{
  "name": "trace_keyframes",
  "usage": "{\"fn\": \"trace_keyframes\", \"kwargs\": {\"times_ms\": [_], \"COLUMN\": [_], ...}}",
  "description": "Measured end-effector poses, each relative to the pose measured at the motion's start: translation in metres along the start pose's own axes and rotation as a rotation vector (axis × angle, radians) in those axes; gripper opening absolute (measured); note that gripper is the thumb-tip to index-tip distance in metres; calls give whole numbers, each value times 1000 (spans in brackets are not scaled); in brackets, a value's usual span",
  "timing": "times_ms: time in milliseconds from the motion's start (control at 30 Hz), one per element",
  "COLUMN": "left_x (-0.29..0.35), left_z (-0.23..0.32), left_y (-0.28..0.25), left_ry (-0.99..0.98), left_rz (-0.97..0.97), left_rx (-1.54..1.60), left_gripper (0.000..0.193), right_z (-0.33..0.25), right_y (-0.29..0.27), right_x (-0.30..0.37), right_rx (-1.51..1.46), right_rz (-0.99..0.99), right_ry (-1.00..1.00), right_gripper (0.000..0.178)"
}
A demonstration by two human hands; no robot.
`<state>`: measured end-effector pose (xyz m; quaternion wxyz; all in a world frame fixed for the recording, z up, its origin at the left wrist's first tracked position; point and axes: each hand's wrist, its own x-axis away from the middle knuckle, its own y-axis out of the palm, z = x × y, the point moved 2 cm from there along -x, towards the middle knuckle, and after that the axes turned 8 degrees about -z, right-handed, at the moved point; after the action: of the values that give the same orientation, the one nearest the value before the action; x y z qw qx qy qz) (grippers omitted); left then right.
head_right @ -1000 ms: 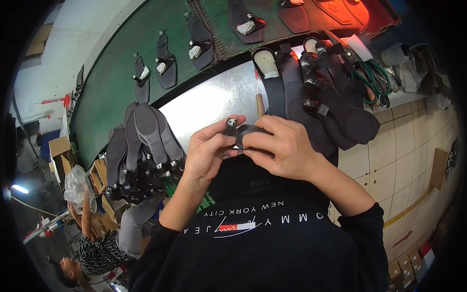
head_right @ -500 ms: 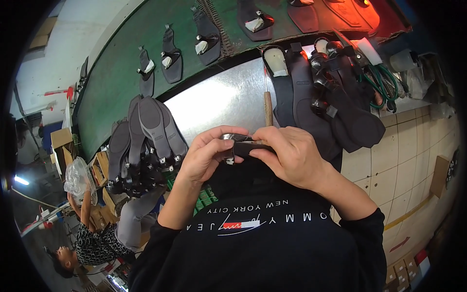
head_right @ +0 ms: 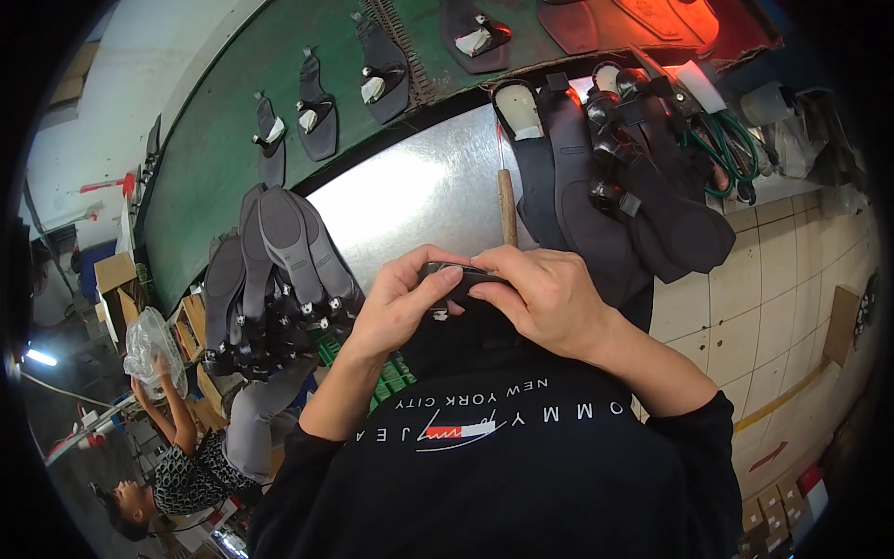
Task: Attaching straps and decorative components to shoe soles at a manufacturing station.
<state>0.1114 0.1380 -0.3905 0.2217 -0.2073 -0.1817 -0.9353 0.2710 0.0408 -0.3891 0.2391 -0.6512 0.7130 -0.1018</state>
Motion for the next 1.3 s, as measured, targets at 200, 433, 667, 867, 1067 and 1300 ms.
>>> {"fn": "trace_keyframes", "kwargs": {"times_ms": [200, 433, 667, 867, 1067, 1300], "left_x": [0, 26, 88, 71, 65, 22], "left_z": [-7, 9, -6, -18, -8, -8], "left_y": [5, -1, -77, -73, -72, -37], "left_ry": [12, 77, 443, 432, 429, 157], "left_rz": [57, 94, 551, 674, 625, 461], "left_rx": [-77, -172, 441, 626, 949, 1219], "left_gripper": [19, 15, 26, 35, 25, 21], "right_z": [-2, -4, 23, 38, -8, -23], "right_y": [0, -7, -41, 20, 24, 56], "right_x": [1, -20, -69, -71, -67, -44], "right_rx": [-113, -633, -20, 587, -111, -684], "right_rz": [-4, -354, 116, -44, 83, -276], "right_ry": [105, 439, 311, 220, 21, 390], "right_gripper": [15, 8, 14, 50, 39, 52]}}
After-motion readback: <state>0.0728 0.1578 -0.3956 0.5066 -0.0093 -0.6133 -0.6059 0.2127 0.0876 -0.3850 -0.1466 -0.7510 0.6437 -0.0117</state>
